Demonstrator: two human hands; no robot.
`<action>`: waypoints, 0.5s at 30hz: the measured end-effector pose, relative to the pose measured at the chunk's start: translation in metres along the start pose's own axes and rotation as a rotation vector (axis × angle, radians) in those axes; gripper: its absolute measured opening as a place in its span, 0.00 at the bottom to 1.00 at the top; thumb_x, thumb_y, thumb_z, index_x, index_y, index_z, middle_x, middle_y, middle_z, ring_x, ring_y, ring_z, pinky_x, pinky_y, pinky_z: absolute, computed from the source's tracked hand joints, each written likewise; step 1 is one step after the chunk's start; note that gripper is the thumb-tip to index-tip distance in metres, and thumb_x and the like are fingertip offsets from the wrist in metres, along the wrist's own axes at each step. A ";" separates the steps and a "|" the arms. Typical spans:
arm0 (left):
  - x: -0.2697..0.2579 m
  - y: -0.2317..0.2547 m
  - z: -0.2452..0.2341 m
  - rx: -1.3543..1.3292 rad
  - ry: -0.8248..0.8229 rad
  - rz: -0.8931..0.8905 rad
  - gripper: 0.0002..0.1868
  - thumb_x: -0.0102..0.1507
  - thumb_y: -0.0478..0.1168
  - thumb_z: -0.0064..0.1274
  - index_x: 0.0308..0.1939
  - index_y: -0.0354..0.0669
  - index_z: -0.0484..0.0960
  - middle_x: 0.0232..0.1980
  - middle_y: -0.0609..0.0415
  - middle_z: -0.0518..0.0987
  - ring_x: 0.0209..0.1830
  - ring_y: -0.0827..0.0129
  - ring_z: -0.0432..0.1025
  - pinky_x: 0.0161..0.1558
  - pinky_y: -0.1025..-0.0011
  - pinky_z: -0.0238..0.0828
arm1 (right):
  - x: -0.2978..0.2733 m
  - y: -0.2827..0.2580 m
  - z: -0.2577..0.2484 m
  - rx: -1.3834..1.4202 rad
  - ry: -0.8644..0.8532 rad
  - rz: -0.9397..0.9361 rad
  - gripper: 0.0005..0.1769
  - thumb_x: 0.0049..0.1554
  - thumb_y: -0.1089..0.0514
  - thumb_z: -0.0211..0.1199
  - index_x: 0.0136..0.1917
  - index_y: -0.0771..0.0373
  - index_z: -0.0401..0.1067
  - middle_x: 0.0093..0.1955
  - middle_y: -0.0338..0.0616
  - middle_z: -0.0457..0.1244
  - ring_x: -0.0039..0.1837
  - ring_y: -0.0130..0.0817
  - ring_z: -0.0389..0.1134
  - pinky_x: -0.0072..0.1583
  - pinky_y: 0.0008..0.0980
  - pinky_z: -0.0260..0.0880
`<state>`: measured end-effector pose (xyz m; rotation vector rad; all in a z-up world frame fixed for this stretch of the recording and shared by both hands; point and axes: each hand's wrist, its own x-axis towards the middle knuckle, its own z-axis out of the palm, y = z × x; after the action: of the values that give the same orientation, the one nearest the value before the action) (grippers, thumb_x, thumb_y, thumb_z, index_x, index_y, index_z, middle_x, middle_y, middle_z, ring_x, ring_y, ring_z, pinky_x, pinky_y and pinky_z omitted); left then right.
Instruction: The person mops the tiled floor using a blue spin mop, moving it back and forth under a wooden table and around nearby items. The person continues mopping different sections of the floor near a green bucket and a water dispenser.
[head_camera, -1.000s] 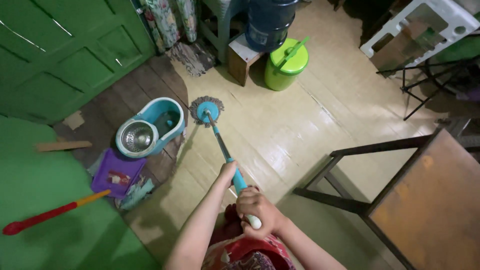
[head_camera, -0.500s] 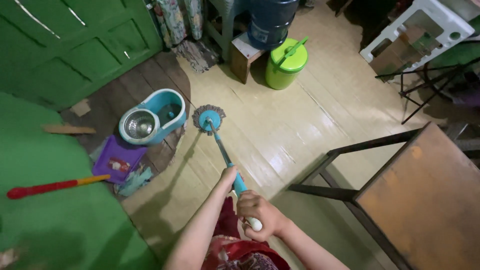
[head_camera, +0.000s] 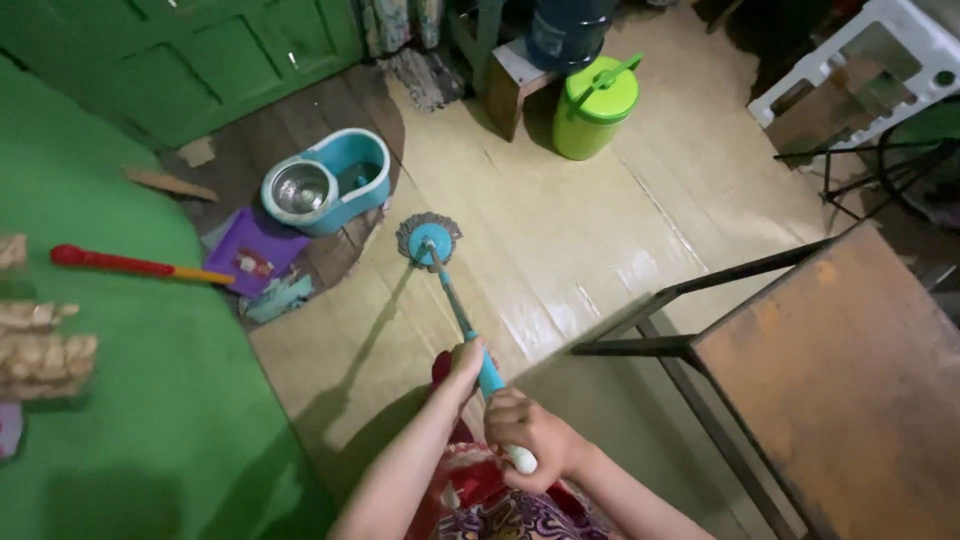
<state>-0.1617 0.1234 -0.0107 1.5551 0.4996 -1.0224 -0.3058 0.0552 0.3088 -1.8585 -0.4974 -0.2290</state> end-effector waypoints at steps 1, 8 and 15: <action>-0.006 -0.008 -0.003 -0.005 0.007 0.003 0.16 0.62 0.43 0.49 0.32 0.29 0.79 0.22 0.44 0.74 0.17 0.55 0.71 0.21 0.61 0.70 | -0.005 -0.006 0.004 0.004 -0.005 -0.006 0.08 0.40 0.57 0.58 0.33 0.62 0.66 0.34 0.44 0.62 0.42 0.46 0.62 0.59 0.44 0.63; -0.037 -0.073 -0.023 -0.275 -0.105 0.000 0.16 0.67 0.43 0.44 0.33 0.32 0.74 0.25 0.45 0.74 0.20 0.57 0.70 0.24 0.62 0.69 | -0.032 -0.047 0.023 0.090 -0.083 -0.072 0.06 0.42 0.60 0.58 0.34 0.64 0.66 0.34 0.46 0.62 0.41 0.48 0.63 0.59 0.46 0.65; -0.087 -0.082 -0.036 -0.311 -0.183 0.034 0.16 0.68 0.43 0.44 0.28 0.37 0.71 0.22 0.49 0.71 0.21 0.59 0.70 0.29 0.65 0.70 | -0.045 -0.061 0.032 0.148 -0.121 -0.108 0.10 0.44 0.56 0.59 0.35 0.64 0.66 0.34 0.46 0.61 0.42 0.51 0.62 0.57 0.49 0.66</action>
<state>-0.2602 0.1971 0.0129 1.1796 0.4775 -0.9980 -0.3764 0.0917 0.3324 -1.7093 -0.6819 -0.1481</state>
